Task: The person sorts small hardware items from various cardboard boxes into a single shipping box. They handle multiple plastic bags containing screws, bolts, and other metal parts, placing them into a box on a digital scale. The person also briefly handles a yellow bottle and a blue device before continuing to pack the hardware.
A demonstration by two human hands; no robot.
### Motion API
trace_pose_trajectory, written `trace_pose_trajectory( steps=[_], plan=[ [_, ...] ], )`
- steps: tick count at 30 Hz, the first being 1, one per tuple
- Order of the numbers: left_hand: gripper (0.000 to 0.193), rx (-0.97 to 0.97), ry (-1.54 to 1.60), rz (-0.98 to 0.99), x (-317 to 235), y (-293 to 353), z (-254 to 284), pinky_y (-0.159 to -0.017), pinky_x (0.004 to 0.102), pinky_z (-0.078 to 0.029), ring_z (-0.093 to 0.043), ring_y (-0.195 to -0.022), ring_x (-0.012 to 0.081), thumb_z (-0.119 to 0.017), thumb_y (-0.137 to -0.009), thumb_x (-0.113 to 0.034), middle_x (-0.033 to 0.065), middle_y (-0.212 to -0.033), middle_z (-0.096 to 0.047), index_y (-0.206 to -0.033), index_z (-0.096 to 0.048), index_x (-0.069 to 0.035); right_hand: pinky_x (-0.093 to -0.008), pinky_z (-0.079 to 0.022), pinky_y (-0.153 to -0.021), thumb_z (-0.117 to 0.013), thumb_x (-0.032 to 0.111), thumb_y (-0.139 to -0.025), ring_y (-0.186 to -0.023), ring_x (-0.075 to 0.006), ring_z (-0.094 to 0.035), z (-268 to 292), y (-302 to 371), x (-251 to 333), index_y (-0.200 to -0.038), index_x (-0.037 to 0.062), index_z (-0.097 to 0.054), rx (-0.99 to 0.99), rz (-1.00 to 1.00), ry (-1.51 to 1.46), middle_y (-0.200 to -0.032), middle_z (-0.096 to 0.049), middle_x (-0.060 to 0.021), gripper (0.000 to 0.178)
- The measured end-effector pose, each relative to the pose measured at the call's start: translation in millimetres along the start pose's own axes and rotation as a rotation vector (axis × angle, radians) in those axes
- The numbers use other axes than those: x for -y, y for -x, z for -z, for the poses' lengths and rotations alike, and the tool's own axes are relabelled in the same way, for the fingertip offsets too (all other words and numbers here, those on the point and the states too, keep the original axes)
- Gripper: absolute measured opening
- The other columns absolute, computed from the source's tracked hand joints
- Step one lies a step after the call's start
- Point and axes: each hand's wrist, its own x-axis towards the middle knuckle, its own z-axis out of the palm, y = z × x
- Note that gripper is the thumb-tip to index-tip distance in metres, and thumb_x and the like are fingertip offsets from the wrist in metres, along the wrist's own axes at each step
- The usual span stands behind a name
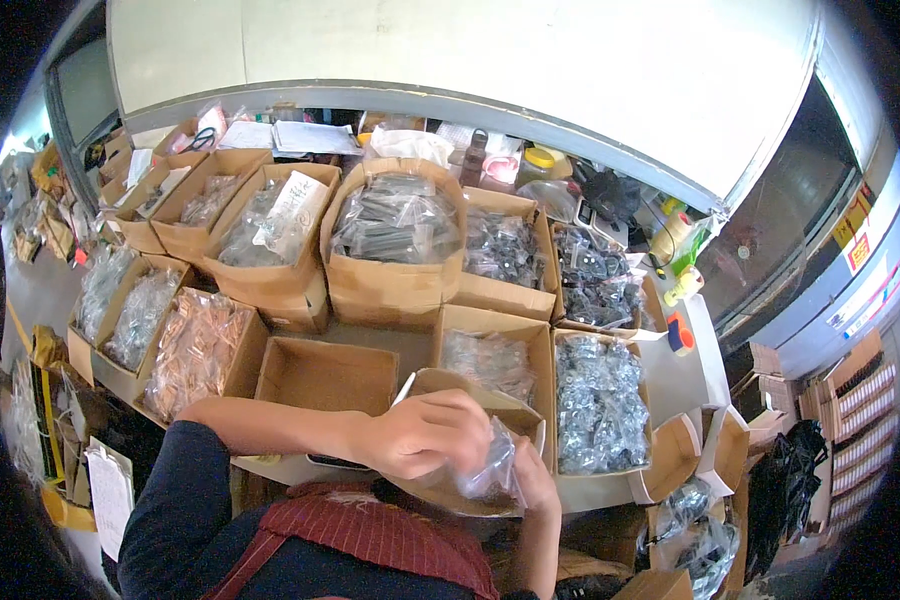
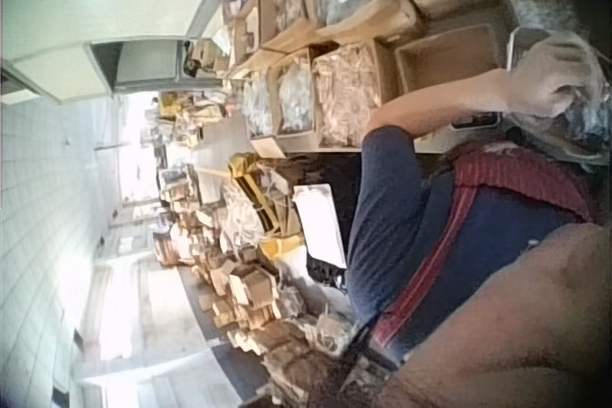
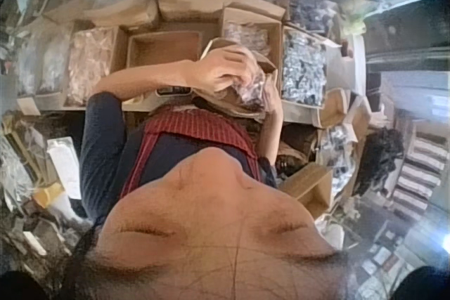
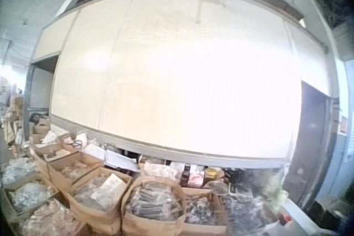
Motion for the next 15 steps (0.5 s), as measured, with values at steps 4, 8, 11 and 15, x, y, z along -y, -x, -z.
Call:
trace_pose_trajectory(
  steps=[4, 8, 11, 15],
  plan=[
    [0.026, -0.004, -0.202, 0.037, -2.5, -9.9, 0.9, -0.099, 0.0416, -0.050, -0.064, -0.112, 0.0302, -0.068, -0.077, 0.012, 0.0079, -0.114, -0.069, -0.084, -0.069, -0.013, -0.0302, -0.056, -0.082, -0.046, 0.070, -0.098, -0.099, -0.0174, -0.067, -9.8, -6.6, 7.0, -0.136, -0.0056, -0.054, 0.084, 0.130, -0.256, -0.119, -0.067, -0.0123, 0.085],
    [0.027, 0.049, 0.055, 0.498, 44.2, 36.2, -4.2, -0.100, 0.0381, -0.055, -0.062, -0.119, 0.0286, -0.062, -0.088, 0.009, 0.0106, -0.135, -0.059, -0.104, -0.070, -0.011, -0.0202, -0.035, -0.034, -0.070, 0.025, -0.095, -0.041, -0.0066, -0.051, -0.9, -11.9, 9.6, -0.111, -0.0045, -0.067, -0.154, 0.111, -0.265, -0.080, -0.070, -0.0072, 0.033],
    [0.039, -0.152, 0.618, 1.025, 34.4, 33.9, 7.2, -0.094, 0.0393, -0.061, -0.065, -0.115, 0.0297, -0.051, -0.099, 0.003, 0.0166, -0.143, -0.052, -0.137, -0.054, -0.006, -0.0200, -0.032, -0.034, -0.068, 0.018, -0.094, -0.041, -0.0056, -0.047, -2.5, -8.2, 15.3, -0.117, -0.0006, -0.066, -0.264, 0.078, -0.193, -0.082, -0.067, -0.0043, 0.030],
    [0.056, -0.261, 0.755, 1.097, 35.3, 32.9, 19.0, -0.091, 0.0429, -0.060, -0.068, -0.112, 0.0335, -0.052, -0.090, 0.011, 0.0224, -0.132, -0.059, -0.143, -0.044, -0.005, -0.0199, -0.036, -0.039, -0.069, 0.006, -0.086, -0.046, -0.0052, -0.050, -4.7, -9.0, 16.0, -0.126, 0.0029, -0.064, -0.182, 0.090, -0.233, -0.089, -0.069, -0.0027, 0.040]
  ],
)
